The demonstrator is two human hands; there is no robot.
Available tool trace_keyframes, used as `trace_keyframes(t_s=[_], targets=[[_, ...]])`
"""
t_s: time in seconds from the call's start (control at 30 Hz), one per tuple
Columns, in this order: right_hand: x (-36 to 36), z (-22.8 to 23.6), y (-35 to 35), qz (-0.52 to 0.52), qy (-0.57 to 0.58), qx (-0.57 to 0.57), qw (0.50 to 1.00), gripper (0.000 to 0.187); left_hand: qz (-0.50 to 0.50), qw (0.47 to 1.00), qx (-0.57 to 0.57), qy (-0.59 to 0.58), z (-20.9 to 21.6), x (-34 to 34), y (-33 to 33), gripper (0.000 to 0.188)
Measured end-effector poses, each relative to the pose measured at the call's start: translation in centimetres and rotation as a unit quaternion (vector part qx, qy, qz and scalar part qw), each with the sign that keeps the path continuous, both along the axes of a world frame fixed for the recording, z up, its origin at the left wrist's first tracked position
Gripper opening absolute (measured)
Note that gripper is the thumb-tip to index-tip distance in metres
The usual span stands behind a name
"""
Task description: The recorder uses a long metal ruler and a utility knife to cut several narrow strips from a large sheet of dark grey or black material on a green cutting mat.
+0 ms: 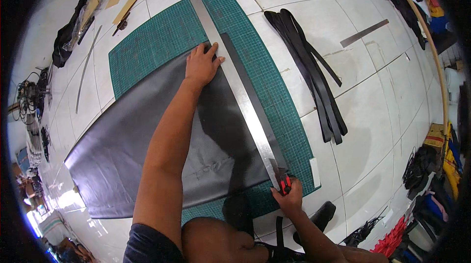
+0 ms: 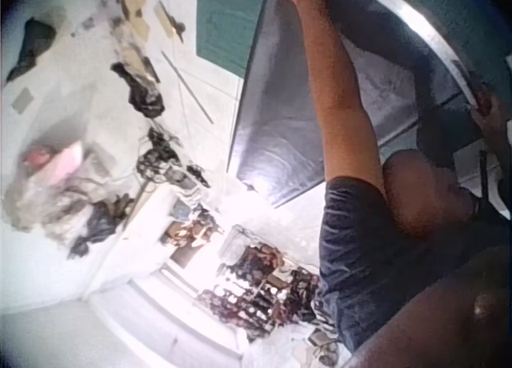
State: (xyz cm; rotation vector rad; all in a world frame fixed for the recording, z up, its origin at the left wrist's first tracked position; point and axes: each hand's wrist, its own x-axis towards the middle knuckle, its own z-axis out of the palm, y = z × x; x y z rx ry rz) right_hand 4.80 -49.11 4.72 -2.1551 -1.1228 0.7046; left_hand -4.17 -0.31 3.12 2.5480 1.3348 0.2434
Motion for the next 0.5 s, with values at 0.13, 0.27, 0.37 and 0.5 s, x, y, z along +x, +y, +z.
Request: trace_keyframes(t_s=[0.13, 0.27, 0.37, 0.5], targets=[[1.5, 1.9, 1.7, -0.071, 0.027, -0.074, 0.994, 0.055, 0.017, 0.999, -0.019, 0.032, 1.1, 1.1, -0.3, 0.055], [6.1, 1.4, 2.2, -0.137, -0.164, -0.012, 0.977, 0.043, 0.014, 0.999, 0.028, 0.044, 0.6, 0.6, -1.2, 0.058], [8.4, 1.7, 1.8, -0.131, -0.180, -0.078, 0.972, 0.039, -0.020, 0.995, 0.068, 0.066, -0.1, -0.4, -0.1, 0.068], [9.0, 3.4, 2.5, -0.218, -0.003, -0.169, 0.961, 0.038, -0.079, 0.993, -0.080, 0.048, 1.4, -0.4, 0.0, 0.105]])
